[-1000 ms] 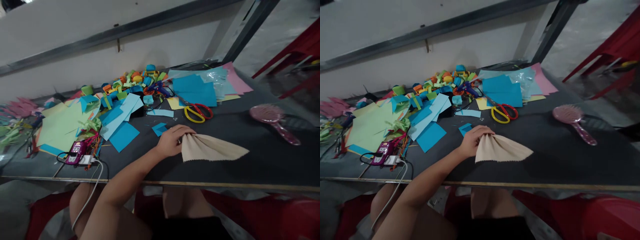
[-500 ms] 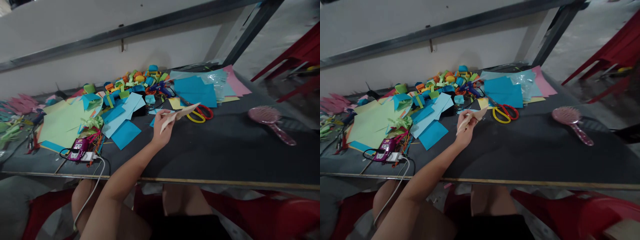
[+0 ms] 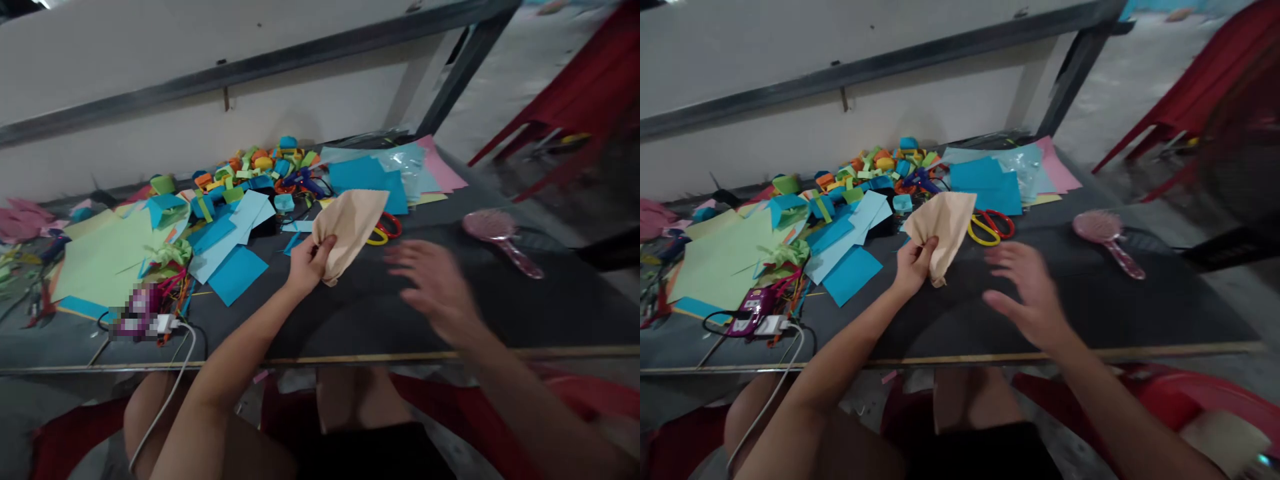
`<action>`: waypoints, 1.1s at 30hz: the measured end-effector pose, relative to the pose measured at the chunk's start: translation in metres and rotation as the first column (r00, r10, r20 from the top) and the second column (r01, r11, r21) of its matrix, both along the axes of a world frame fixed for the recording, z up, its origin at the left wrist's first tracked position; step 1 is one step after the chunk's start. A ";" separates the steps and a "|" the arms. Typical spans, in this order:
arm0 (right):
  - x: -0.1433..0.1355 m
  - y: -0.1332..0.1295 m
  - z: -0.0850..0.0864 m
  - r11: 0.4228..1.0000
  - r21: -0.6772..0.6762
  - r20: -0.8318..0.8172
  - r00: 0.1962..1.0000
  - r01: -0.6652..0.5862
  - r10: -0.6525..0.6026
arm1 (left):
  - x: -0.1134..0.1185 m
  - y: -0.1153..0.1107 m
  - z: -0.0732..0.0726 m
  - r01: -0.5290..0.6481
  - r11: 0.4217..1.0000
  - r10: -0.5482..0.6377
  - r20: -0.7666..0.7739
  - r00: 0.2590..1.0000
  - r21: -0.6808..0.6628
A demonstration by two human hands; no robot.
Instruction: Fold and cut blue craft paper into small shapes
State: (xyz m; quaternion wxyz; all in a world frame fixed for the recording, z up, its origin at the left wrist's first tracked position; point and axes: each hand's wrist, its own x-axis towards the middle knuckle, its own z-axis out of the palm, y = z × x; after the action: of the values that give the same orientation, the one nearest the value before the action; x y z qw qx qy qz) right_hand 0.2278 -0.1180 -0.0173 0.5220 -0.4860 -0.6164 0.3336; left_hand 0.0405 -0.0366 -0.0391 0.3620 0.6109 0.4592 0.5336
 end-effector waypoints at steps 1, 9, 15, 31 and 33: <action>-0.012 0.011 -0.001 0.996 -0.065 -0.055 0.997 -0.064 0.061 | 0.000 -0.001 0.002 -0.018 1.000 0.019 -0.007 1.000 0.003; -0.053 0.082 -0.007 0.953 -0.276 -0.264 0.963 -0.127 0.052 | -0.022 0.014 0.014 -0.153 0.988 0.152 0.040 0.988 0.027; -0.025 0.090 0.010 0.970 -0.089 -0.202 0.958 -0.225 0.203 | -0.045 0.027 0.030 0.409 0.898 -0.399 0.092 0.912 -0.163; -0.049 0.088 0.037 0.795 -0.480 -0.489 0.865 -0.371 0.109 | -0.059 0.024 0.040 0.275 0.957 -0.255 0.181 0.950 -0.096; -0.053 0.081 0.046 0.778 -0.487 -0.484 0.864 -0.398 0.138 | -0.056 0.020 0.048 0.298 0.947 -0.252 0.296 0.921 -0.121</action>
State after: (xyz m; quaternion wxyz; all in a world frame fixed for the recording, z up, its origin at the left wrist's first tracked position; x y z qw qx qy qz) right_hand 0.1743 -0.0374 0.0285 0.4179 -0.4403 -0.4238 0.6723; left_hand -0.0152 -0.0163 0.0089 0.5432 0.5569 0.3559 0.5179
